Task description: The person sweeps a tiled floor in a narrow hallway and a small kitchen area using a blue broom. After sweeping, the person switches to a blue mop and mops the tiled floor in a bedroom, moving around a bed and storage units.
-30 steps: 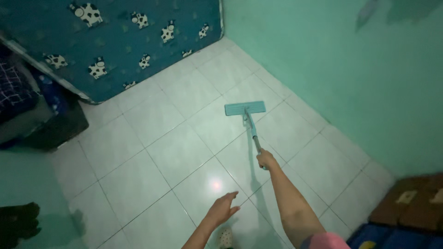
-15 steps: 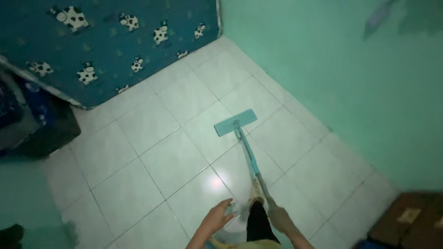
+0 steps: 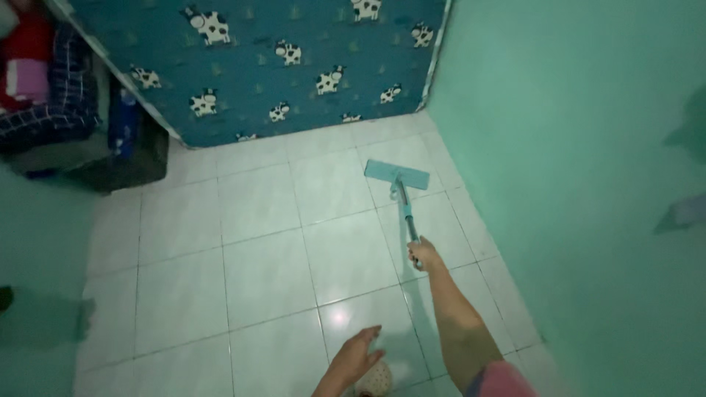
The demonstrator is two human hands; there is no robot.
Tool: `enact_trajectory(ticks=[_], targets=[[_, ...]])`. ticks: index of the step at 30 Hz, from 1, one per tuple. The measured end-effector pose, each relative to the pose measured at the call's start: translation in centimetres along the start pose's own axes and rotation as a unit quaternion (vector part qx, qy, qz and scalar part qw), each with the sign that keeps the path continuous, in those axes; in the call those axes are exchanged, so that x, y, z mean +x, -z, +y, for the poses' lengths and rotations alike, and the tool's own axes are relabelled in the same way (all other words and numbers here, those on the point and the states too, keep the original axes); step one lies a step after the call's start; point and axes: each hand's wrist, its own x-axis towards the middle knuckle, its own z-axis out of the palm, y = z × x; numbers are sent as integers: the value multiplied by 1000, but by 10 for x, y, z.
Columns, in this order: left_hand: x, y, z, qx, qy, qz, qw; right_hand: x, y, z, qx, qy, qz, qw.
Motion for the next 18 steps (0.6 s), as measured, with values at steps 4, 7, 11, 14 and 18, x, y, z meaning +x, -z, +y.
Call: enact_trajectory(ticks=[4,7,11,14,18], targets=[[26,0,21,12,-26,6,1000,-18,36,24,-286,146,70,945],[39,0,30,23,-28,-9,999,-64,51,82,-393,171,146,892],[50,-1,37,15,-20,-48,999,-133,69,146,-407,143,127,893],[58,-1,36,-7,-45,-48,998,-183,86,178,-388,196,122,892],[86,7,31,26,-42,-45,998,-187,82,174,-303,70,145,939]])
